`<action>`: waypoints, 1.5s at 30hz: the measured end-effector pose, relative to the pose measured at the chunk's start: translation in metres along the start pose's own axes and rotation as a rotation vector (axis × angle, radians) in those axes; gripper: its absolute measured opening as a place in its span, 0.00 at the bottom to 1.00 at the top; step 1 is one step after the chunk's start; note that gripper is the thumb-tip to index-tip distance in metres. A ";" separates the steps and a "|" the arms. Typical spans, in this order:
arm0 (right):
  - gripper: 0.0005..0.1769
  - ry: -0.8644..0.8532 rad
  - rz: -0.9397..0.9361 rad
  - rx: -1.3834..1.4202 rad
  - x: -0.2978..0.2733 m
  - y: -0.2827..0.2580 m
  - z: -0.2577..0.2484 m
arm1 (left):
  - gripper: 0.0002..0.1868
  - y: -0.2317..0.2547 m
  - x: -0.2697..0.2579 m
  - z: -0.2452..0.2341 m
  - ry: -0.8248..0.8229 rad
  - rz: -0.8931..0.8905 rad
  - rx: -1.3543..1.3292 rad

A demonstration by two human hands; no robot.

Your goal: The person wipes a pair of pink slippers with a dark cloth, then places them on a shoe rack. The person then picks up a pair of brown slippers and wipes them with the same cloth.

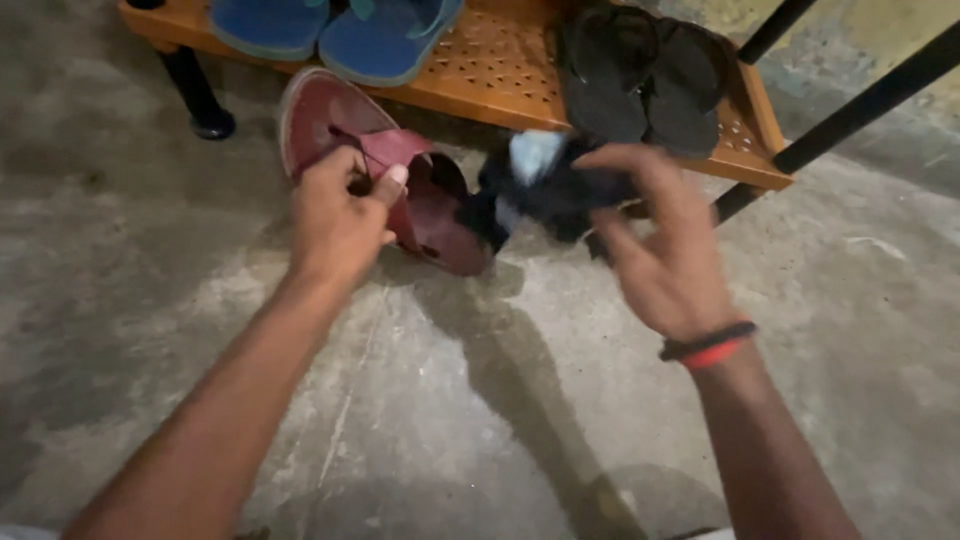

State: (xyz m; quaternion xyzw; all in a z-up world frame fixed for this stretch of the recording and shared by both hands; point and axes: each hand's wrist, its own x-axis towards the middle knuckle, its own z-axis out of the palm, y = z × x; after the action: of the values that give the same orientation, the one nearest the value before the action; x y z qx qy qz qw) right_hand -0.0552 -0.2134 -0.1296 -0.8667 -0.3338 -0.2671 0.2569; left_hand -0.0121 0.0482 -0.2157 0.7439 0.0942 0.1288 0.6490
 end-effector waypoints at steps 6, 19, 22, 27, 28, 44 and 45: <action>0.20 0.491 0.522 0.991 -0.015 0.001 -0.003 | 0.08 0.005 0.006 0.010 -0.142 0.067 -0.050; 0.19 -0.219 0.472 0.343 -0.027 0.044 0.056 | 0.08 -0.009 0.012 0.010 -0.333 0.253 0.017; 0.31 0.146 0.216 0.293 -0.014 0.024 0.024 | 0.09 -0.014 0.010 0.007 -0.329 0.337 0.026; 0.21 0.303 0.163 0.228 -0.015 0.017 0.038 | 0.12 -0.012 0.010 0.009 -0.354 0.323 0.008; 0.21 0.204 0.098 0.112 -0.018 0.023 0.046 | 0.12 -0.012 0.009 0.009 -0.361 0.318 0.002; 0.36 -0.622 0.452 0.048 -0.065 0.071 0.093 | 0.13 -0.026 0.017 0.009 -0.328 0.375 -0.026; 0.32 -0.596 0.450 0.092 -0.062 0.073 0.090 | 0.13 -0.024 0.016 0.008 -0.327 0.366 -0.016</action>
State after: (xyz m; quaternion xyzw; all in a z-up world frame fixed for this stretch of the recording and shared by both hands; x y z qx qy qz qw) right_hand -0.0164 -0.2322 -0.2538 -0.9456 -0.2070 0.0754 0.2393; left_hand 0.0064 0.0486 -0.2395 0.7542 -0.1494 0.1227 0.6275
